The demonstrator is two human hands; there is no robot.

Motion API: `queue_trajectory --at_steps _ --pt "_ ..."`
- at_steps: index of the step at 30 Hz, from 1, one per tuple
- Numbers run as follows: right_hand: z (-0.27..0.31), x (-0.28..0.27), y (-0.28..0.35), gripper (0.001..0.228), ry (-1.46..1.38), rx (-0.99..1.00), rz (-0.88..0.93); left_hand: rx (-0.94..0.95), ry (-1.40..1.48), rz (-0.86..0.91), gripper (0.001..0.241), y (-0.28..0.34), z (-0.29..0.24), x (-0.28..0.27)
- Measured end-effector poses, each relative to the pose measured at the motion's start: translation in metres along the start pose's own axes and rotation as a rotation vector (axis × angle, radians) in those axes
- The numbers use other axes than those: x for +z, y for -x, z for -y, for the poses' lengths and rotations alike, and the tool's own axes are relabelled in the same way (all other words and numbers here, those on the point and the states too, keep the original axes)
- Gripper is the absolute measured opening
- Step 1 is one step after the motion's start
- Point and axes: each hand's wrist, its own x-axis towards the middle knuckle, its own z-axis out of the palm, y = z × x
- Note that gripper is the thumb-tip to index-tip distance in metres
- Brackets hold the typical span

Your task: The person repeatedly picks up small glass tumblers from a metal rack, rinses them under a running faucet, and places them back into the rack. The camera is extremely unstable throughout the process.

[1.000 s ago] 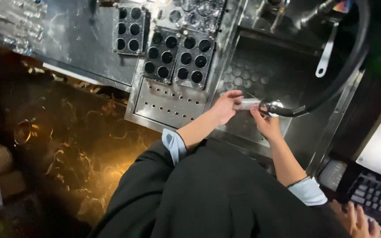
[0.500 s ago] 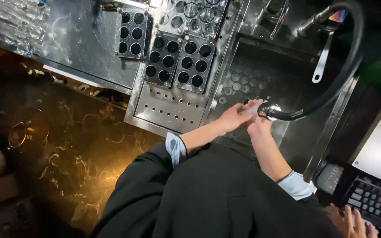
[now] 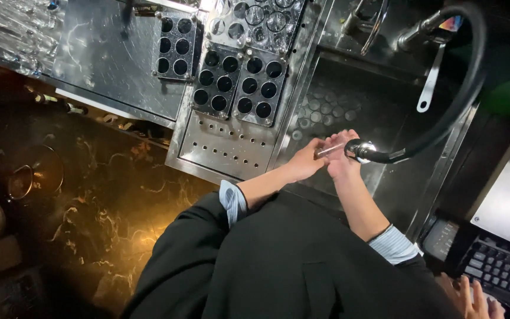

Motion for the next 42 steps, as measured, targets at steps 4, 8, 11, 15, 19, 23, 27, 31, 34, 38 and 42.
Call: queue_trajectory --at_steps 4,8,11,15,19,23,27,31,34,38,42 --pt "-0.005 0.019 0.023 0.006 0.0 -0.081 -0.032 -0.062 0.289 -0.022 0.053 0.006 0.002 0.006" --pt "-0.016 0.004 0.02 0.026 0.042 -0.247 0.109 -0.401 0.726 0.103 0.055 -0.006 0.014 0.008" --pt "-0.025 -0.01 0.012 0.032 0.147 -0.3 0.21 -0.441 0.809 0.059 0.041 -0.03 0.037 0.012" --pt "-0.022 0.005 0.043 0.037 0.323 -0.398 0.289 -0.435 0.911 -0.074 0.03 -0.03 0.033 0.007" --pt "-0.014 0.023 0.061 0.036 0.296 -0.404 0.234 -0.394 0.96 -0.087 0.024 -0.035 0.031 0.012" --pt "-0.004 0.027 0.064 0.034 0.391 -0.478 0.184 -0.275 0.955 -0.021 0.023 -0.035 0.025 0.012" --pt "-0.002 0.022 0.051 0.025 0.449 -0.474 0.165 -0.251 0.927 -0.036 0.028 -0.041 0.032 0.011" --pt "-0.003 0.037 0.07 0.023 0.507 -0.455 0.129 -0.368 0.937 0.025 0.044 -0.04 0.044 0.02" --pt "-0.005 0.039 0.069 0.027 0.543 -0.532 0.098 -0.361 0.776 0.12 0.05 -0.026 0.035 0.018" --pt "-0.006 0.049 0.084 0.031 0.484 -0.571 0.085 -0.27 0.87 0.083 0.017 -0.04 0.037 0.02" --pt "-0.006 0.051 0.085 0.034 0.414 -0.557 0.083 -0.198 1.031 0.053 0.016 -0.043 0.037 0.026"
